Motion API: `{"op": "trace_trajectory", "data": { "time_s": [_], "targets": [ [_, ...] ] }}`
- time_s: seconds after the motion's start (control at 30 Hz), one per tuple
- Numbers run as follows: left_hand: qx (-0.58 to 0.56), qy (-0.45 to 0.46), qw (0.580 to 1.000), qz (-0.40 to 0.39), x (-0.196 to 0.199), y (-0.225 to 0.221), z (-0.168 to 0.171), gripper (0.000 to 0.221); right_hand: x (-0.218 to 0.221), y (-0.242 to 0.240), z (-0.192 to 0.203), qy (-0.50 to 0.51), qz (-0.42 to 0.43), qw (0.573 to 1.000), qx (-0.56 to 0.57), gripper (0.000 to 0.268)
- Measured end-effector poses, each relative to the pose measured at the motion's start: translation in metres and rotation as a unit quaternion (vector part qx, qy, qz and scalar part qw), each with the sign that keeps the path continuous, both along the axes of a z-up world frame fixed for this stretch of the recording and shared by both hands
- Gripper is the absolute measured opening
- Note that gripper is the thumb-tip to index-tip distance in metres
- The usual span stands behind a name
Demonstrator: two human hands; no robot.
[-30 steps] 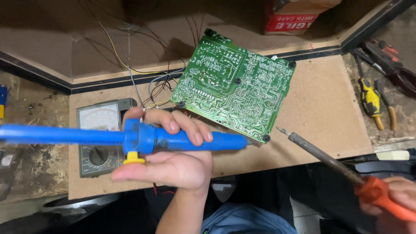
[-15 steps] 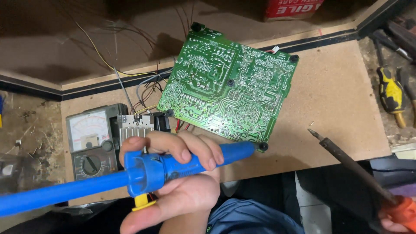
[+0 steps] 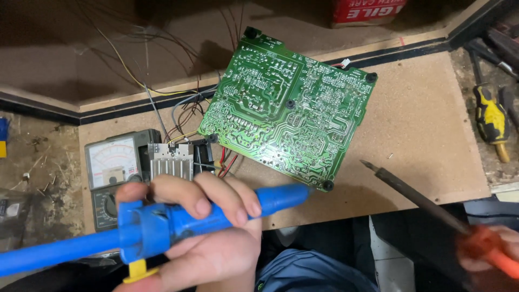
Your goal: Repairing a circuit board by desoldering components and testing with a multimeter.
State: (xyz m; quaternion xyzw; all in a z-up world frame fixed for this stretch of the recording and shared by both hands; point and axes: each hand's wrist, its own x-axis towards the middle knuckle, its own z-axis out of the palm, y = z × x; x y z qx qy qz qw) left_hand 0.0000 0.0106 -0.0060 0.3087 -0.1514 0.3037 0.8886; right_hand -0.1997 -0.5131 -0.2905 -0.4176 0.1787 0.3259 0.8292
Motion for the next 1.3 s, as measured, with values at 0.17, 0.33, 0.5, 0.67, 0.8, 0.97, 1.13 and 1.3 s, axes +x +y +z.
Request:
{"op": "trace_trajectory", "data": {
  "time_s": [0.17, 0.33, 0.5, 0.67, 0.8, 0.97, 1.13, 1.3],
  "targets": [
    [0.015, 0.008, 0.998, 0.058, 0.014, -0.001, 0.008, 0.068, 0.052, 0.222, 0.144, -0.591, -0.209, 0.606, -0.490, 0.043],
    [-0.021, 0.012, 0.998, 0.054, 0.025, -0.007, 0.008, 0.069, 0.080, 0.262, 0.188, -0.558, -0.190, 0.659, -0.467, 0.036],
    [-0.031, 0.036, 0.998, 0.043, 0.027, -0.010, 0.009, 0.068, 0.074, 0.262, 0.208, -0.497, -0.116, 0.678, -0.528, 0.040],
    [-0.042, 0.031, 0.997, 0.051, 0.028, -0.013, 0.009, 0.067, 0.094, 0.266, 0.230, -0.501, -0.056, 0.684, -0.528, 0.037],
    [-0.026, 0.037, 0.997, 0.055, 0.028, -0.013, 0.007, 0.067, 0.090, 0.262, 0.221, -0.417, -0.163, 0.772, -0.452, 0.035],
    [-0.025, 0.037, 0.998, 0.049, 0.027, -0.012, 0.005, 0.067, 0.093, 0.242, 0.208, -0.366, -0.197, 0.817, -0.400, 0.037],
    [-0.031, 0.031, 0.998, 0.035, 0.027, -0.012, 0.002, 0.069, 0.100, 0.235, 0.207, -0.459, -0.109, 0.758, -0.451, 0.037],
    [-0.024, 0.034, 0.998, 0.037, 0.028, -0.014, 0.003, 0.068, 0.104, 0.237, 0.213, -0.435, -0.130, 0.760, -0.465, 0.038]
  ]
}}
